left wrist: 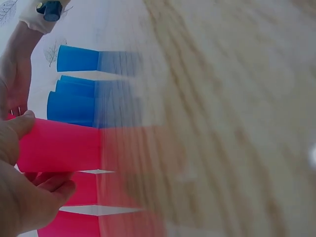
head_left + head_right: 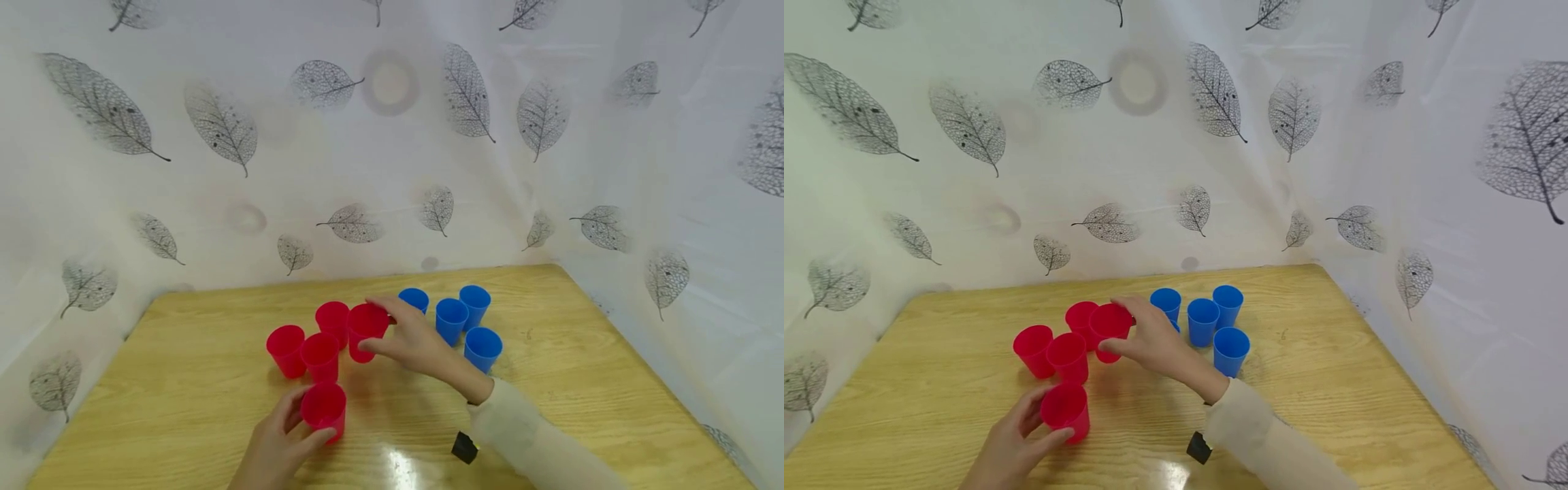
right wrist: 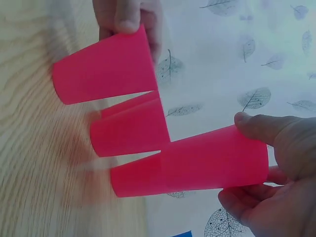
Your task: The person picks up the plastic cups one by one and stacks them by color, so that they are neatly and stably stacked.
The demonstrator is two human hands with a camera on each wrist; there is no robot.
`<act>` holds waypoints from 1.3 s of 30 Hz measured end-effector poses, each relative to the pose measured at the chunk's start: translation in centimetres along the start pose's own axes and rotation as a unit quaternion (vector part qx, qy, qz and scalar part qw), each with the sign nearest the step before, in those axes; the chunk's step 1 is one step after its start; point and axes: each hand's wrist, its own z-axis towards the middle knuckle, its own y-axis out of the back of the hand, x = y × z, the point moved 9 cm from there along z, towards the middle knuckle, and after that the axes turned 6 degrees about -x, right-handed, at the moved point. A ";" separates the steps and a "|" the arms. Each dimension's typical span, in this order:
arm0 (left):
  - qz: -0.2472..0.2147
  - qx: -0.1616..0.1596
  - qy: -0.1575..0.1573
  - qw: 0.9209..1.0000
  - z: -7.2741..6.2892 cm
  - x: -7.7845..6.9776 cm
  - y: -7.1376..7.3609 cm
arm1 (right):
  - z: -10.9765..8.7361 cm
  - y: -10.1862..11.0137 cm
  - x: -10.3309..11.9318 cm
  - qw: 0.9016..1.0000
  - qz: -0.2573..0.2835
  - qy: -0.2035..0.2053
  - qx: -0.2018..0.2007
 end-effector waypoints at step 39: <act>0.067 0.011 0.021 0.997 0.1 1.2 1.3 | -2.7 -1.4 5.7 0.979 0.191 -0.005 0.063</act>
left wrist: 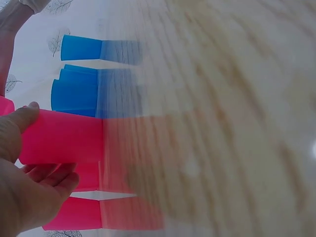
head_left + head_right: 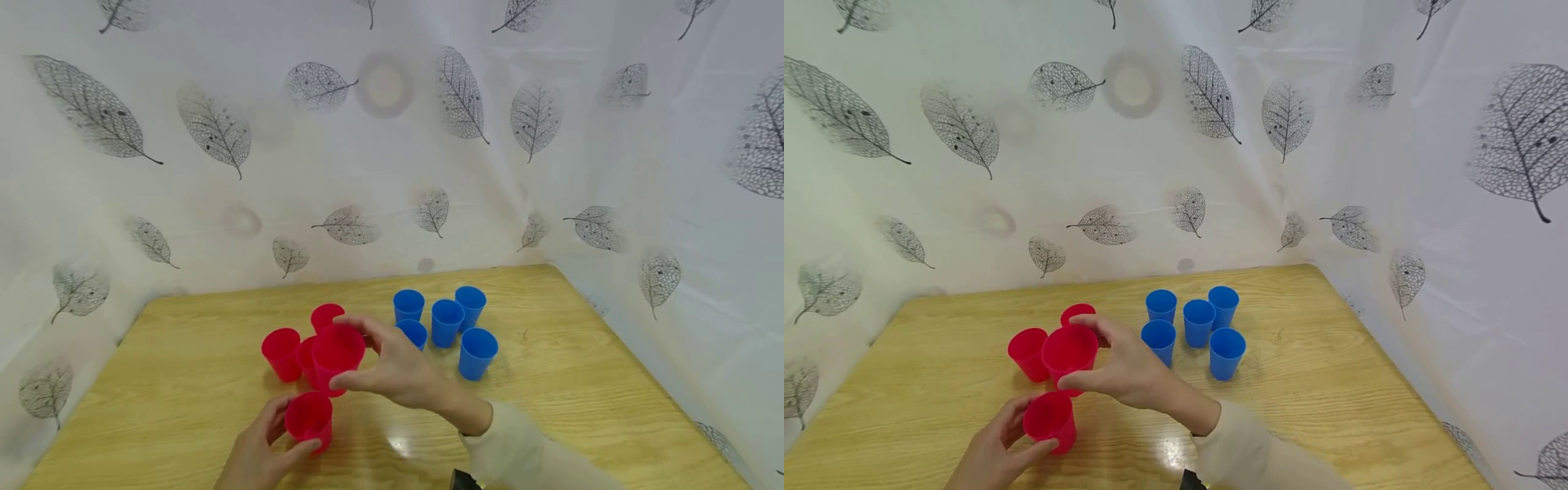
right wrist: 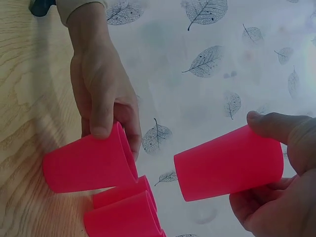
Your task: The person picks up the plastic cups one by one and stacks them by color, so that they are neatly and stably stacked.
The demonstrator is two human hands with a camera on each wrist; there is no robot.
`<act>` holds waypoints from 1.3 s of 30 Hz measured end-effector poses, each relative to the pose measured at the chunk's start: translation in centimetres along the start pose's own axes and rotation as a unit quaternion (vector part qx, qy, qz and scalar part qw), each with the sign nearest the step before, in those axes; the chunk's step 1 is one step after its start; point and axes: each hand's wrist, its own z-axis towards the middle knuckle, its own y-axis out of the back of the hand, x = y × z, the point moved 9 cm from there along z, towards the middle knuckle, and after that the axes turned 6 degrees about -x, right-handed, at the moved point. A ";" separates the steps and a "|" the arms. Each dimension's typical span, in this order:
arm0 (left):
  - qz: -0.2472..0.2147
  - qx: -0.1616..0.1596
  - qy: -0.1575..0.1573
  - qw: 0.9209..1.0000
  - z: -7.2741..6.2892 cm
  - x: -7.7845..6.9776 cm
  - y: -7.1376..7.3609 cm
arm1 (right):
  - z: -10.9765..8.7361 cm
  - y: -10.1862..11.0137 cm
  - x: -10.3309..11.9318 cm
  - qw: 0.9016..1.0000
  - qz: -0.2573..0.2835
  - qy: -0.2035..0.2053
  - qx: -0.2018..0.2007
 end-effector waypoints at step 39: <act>-0.046 0.030 0.044 0.998 0.1 0.7 -0.5 | 0.0 -5.5 -2.3 0.996 -0.064 0.049 0.044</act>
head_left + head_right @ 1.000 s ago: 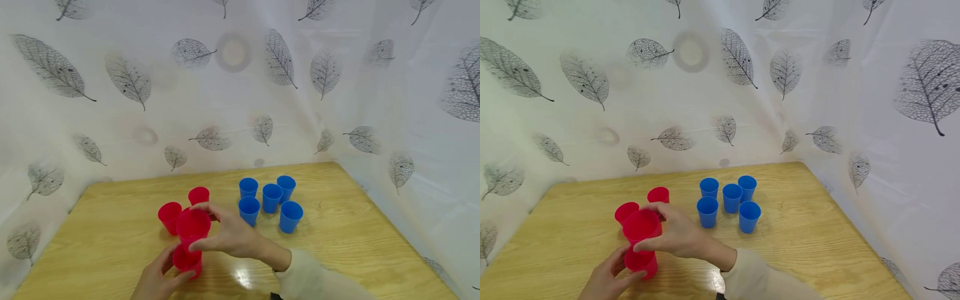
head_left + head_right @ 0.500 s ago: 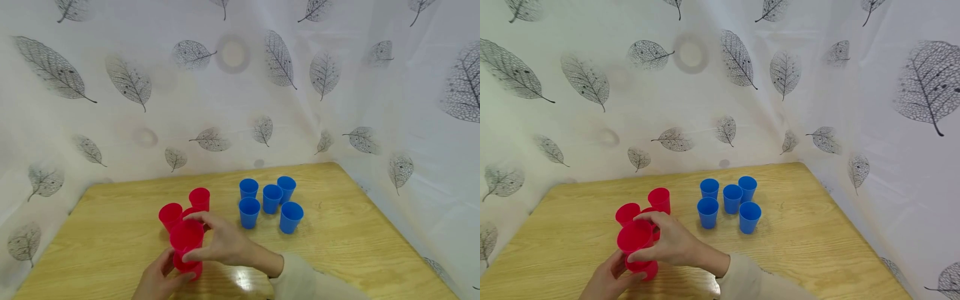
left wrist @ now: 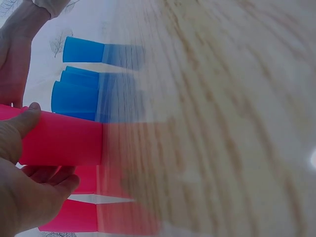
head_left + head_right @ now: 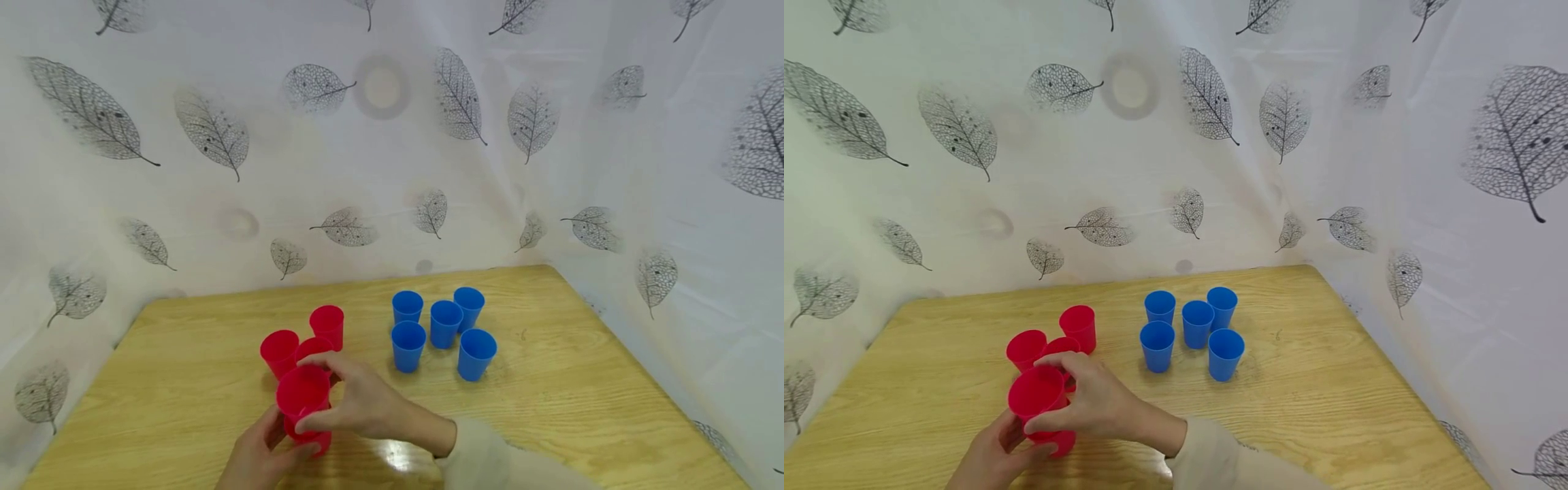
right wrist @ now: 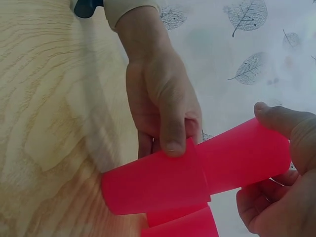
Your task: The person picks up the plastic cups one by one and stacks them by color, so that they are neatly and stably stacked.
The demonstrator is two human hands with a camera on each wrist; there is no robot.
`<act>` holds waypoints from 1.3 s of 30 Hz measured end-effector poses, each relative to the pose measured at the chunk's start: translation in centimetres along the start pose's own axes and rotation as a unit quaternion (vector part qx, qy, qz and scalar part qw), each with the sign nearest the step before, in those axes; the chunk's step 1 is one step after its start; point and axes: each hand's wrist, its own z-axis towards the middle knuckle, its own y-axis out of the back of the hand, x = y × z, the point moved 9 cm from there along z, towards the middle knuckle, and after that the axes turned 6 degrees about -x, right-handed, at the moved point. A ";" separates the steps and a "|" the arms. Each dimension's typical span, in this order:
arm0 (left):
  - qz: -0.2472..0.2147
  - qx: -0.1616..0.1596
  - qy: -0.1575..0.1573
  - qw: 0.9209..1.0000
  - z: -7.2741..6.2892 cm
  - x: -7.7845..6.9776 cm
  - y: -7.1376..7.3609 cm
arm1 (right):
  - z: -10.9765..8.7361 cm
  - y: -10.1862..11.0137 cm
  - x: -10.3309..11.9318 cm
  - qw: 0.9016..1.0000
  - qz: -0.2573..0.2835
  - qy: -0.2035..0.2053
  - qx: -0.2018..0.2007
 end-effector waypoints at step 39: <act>0.012 -0.023 -0.009 1.000 0.1 -0.1 0.2 | 0.0 3.5 -4.8 0.989 -0.003 -0.031 -0.143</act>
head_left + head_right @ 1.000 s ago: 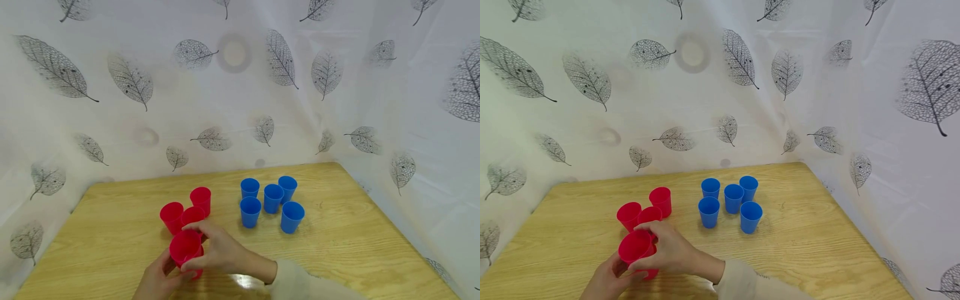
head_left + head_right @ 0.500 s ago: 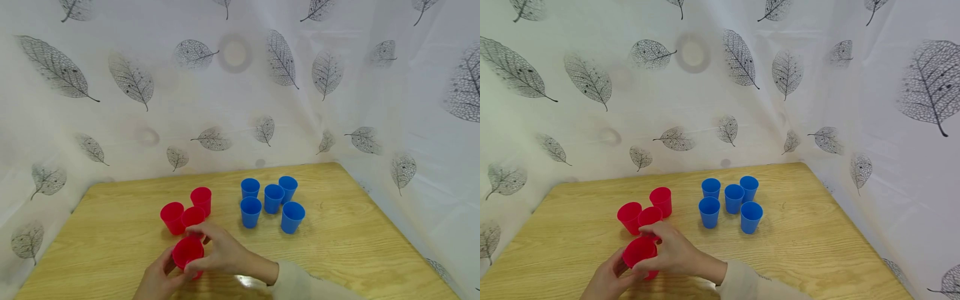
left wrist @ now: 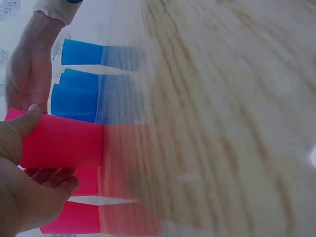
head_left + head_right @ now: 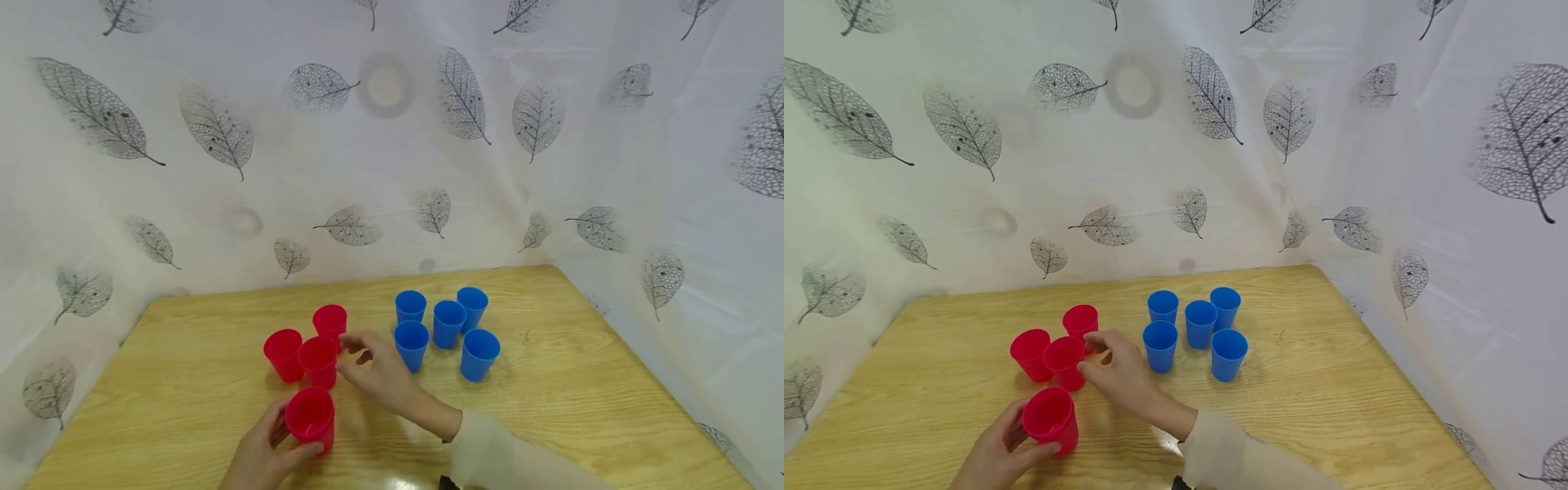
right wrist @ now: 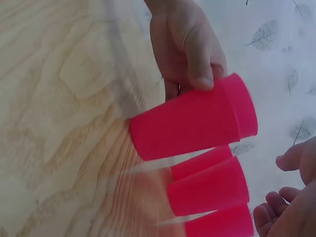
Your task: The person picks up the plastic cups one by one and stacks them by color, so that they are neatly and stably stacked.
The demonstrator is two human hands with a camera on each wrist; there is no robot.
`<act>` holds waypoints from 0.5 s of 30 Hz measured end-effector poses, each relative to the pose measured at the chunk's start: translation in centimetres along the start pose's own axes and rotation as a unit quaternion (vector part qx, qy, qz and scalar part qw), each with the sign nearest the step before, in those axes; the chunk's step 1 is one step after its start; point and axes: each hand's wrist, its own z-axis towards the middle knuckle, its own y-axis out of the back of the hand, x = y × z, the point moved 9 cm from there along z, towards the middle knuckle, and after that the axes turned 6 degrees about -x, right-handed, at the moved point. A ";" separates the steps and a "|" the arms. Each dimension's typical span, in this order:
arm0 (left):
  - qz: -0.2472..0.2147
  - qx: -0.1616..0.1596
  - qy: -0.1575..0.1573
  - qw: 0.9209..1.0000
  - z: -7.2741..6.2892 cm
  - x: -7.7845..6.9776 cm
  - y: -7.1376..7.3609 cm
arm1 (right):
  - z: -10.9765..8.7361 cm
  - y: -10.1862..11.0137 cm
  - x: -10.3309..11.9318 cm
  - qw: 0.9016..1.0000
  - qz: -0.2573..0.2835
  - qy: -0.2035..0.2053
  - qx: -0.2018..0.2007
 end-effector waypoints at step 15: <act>0.006 -0.005 -0.008 1.000 -0.3 -0.3 0.2 | 1.3 -1.4 -3.5 0.998 -0.004 -0.054 0.012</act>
